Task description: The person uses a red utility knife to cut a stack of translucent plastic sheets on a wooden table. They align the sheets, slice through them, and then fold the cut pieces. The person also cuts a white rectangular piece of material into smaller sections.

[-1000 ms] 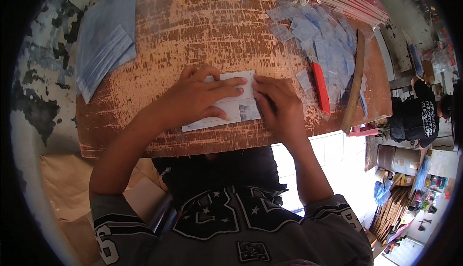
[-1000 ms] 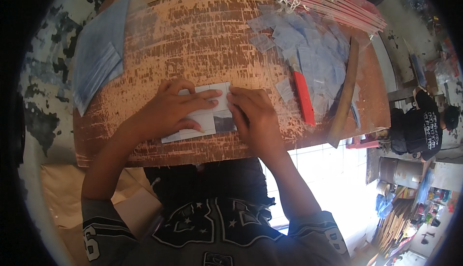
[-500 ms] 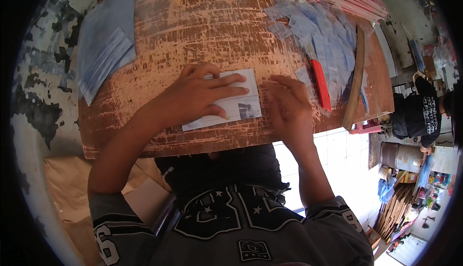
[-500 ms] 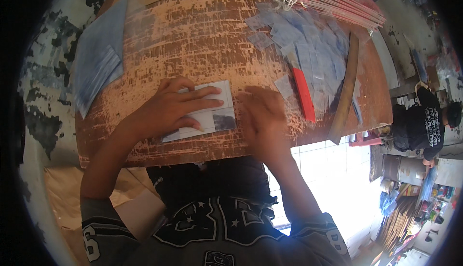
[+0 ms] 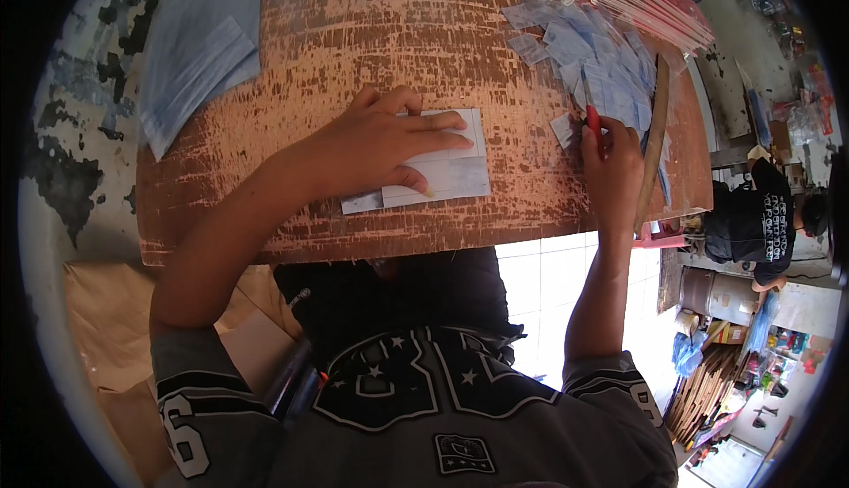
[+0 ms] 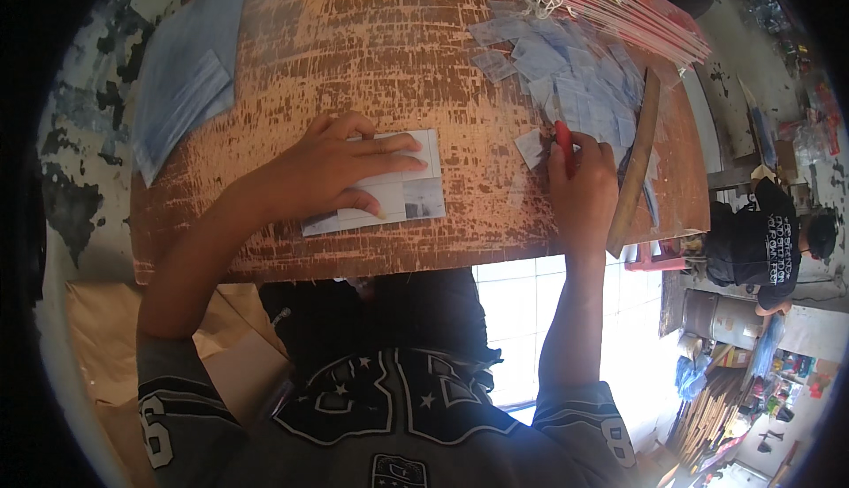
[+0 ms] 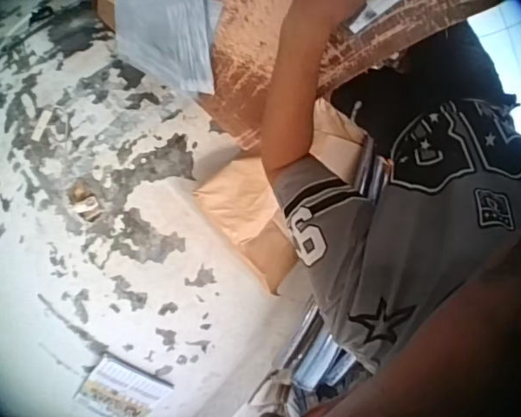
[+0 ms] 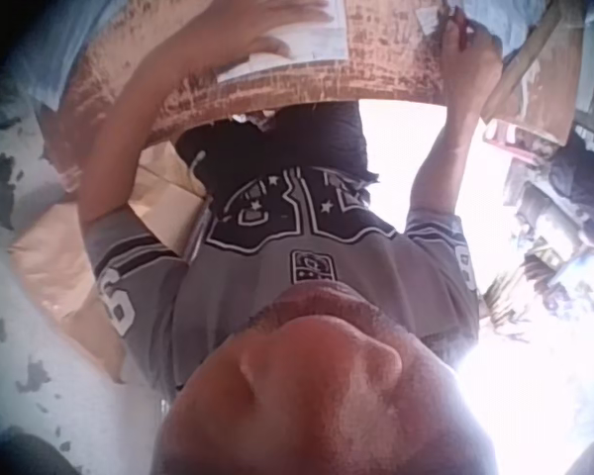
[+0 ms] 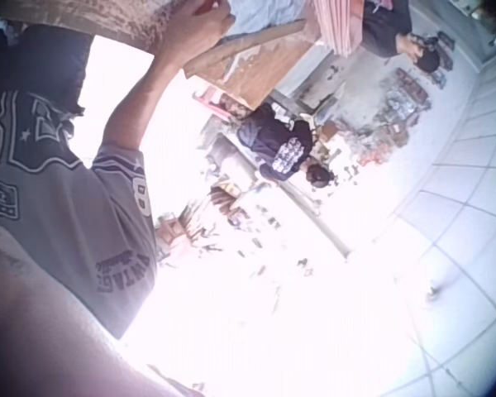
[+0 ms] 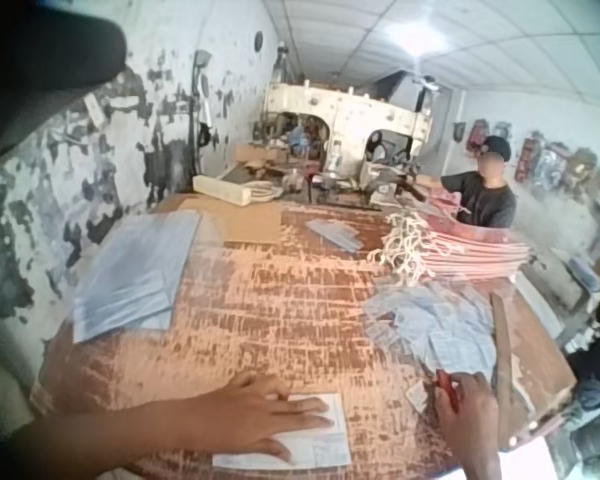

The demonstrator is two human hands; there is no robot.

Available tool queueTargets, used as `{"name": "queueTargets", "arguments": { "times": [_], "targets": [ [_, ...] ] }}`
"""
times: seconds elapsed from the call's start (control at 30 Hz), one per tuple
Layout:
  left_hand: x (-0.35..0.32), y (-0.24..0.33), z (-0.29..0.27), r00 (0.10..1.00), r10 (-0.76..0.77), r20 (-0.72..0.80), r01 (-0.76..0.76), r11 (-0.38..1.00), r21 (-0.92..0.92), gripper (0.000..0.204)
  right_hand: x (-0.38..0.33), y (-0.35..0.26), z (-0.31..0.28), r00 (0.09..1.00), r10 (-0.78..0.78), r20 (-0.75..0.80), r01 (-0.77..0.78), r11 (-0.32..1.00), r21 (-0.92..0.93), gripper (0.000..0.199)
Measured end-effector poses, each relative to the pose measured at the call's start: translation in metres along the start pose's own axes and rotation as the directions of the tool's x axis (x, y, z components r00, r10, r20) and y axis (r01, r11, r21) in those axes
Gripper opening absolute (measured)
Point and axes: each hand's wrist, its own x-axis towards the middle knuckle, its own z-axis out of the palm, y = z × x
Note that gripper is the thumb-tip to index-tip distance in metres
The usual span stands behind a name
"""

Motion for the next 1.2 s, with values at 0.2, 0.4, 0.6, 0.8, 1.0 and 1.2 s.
{"name": "queueTargets", "arguments": {
  "times": [0.2,0.4,0.6,0.8,1.0,1.2],
  "targets": [
    [-0.002,0.002,-0.001,1.0,-0.008,-0.005,0.008,1.0,-0.014,0.078,-0.034,-0.037,-0.044,0.91,0.223,0.35,-0.386,0.764,0.517,0.032],
    [0.0,-0.001,0.003,1.0,0.007,-0.023,-0.007,1.0,0.001,0.08,-0.071,-0.068,-0.059,0.768,-0.123,0.628,-0.363,0.725,0.586,0.035],
    [0.004,0.002,-0.001,1.0,0.006,0.001,-0.006,1.0,0.014,0.08,-0.022,-0.053,-0.053,0.648,-0.511,0.564,0.412,0.859,0.305,0.035],
    [0.004,0.001,0.0,1.0,0.012,-0.02,-0.011,0.999,0.047,0.08,0.022,-0.044,-0.035,0.508,-0.628,0.589,0.618,0.742,0.259,0.036],
    [0.006,0.003,0.001,1.0,-0.003,0.002,0.003,0.998,0.056,0.079,0.037,-0.048,-0.017,0.415,-0.731,0.542,0.734,0.621,0.275,0.033],
    [0.006,0.002,0.0,1.0,-0.009,0.017,0.008,0.998,0.064,0.079,0.045,-0.052,-0.009,0.395,-0.762,0.513,0.747,0.592,0.304,0.033]
  ]
}}
